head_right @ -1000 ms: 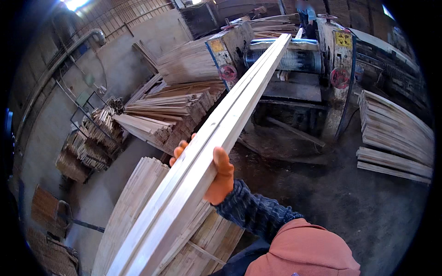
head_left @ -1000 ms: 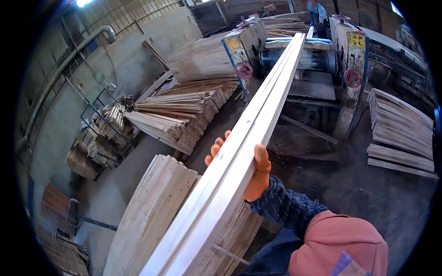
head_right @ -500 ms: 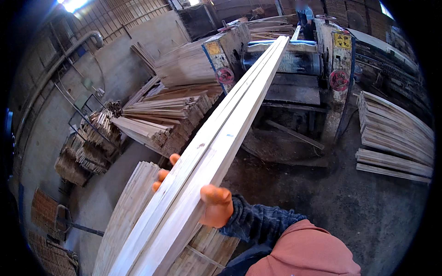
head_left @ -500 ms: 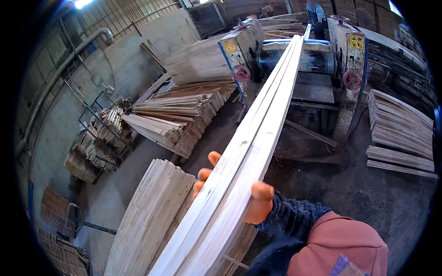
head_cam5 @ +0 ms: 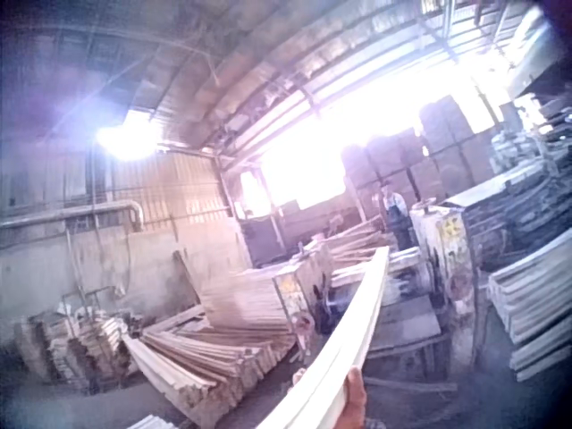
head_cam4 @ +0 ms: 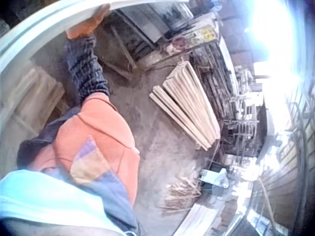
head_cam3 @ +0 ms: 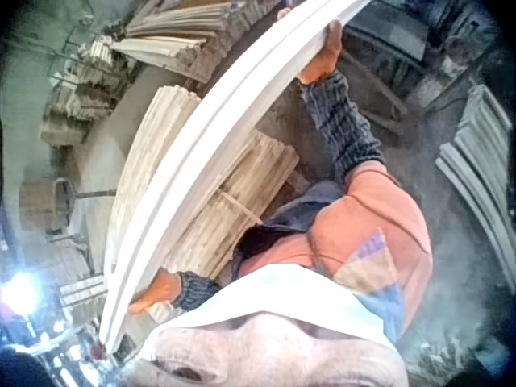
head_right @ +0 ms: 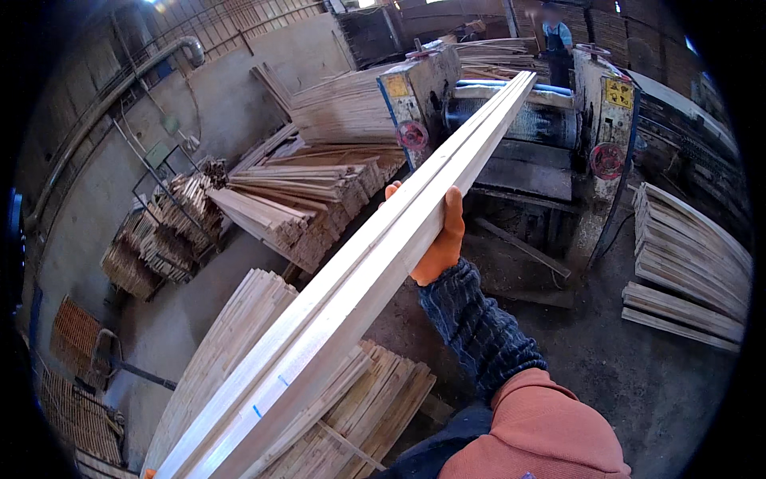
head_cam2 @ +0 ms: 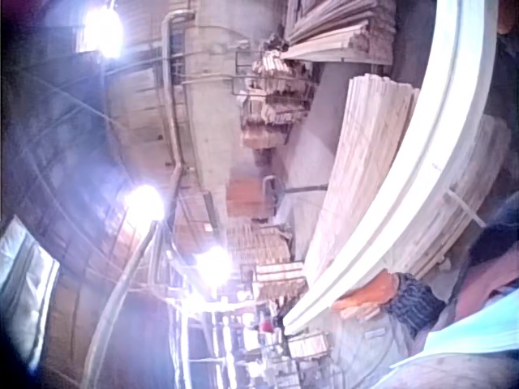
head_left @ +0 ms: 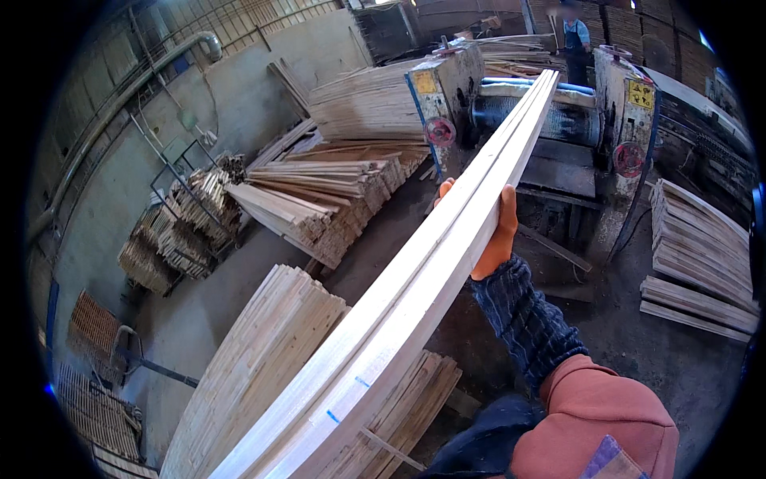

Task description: The person picks up wood planks from a stack by hand and feeds them into the rollers of an industrial machine.

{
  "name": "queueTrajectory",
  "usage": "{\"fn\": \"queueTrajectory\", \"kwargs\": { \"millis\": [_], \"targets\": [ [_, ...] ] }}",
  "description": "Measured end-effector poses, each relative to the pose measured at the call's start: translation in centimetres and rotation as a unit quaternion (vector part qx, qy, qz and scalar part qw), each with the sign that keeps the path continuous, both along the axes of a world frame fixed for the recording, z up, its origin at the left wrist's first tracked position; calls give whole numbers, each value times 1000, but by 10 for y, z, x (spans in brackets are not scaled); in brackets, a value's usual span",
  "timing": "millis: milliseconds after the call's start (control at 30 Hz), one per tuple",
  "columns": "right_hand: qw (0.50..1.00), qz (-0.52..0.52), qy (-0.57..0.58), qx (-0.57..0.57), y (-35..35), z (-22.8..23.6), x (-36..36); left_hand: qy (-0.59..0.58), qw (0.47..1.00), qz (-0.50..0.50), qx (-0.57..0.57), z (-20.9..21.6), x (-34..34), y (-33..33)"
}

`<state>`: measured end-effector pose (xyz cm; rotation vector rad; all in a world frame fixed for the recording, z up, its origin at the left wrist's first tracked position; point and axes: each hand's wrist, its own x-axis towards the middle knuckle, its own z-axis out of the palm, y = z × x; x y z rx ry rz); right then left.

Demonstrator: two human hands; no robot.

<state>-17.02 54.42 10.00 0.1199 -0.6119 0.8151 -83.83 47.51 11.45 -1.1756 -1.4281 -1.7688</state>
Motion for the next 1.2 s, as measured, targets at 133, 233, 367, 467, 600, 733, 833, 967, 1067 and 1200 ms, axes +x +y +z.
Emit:
{"fn": "queueTrajectory", "kwargs": {
  "millis": [133,233,367,467,600,733,833,967,1067,1200],
  "targets": [
    [999,16,4,-30,-5,4,-13,-54,935,-283,206,45,81,2],
    [997,74,20,32,-22,20,-8,1,951,-275,144,56,97,1],
    [998,33,-13,56,-33,20,-25,27,953,-277,122,65,108,-4],
    [994,88,21,59,-47,25,-80,37,953,-279,115,70,110,-6],
    [989,146,18,26,-64,46,-133,48,952,-280,110,77,107,-10],
    [987,161,16,24,-74,55,-143,54,952,-281,111,80,105,-15],
    [989,142,24,35,-75,54,-134,59,952,-278,116,82,101,-22],
    [997,79,9,21,-67,51,-99,63,954,-272,112,83,99,-32],
    [981,153,23,120,-54,44,-59,59,955,-267,114,80,96,-39],
    [997,-74,-8,-9,-37,44,-34,44,949,-263,169,88,53,-55]
  ]
}}
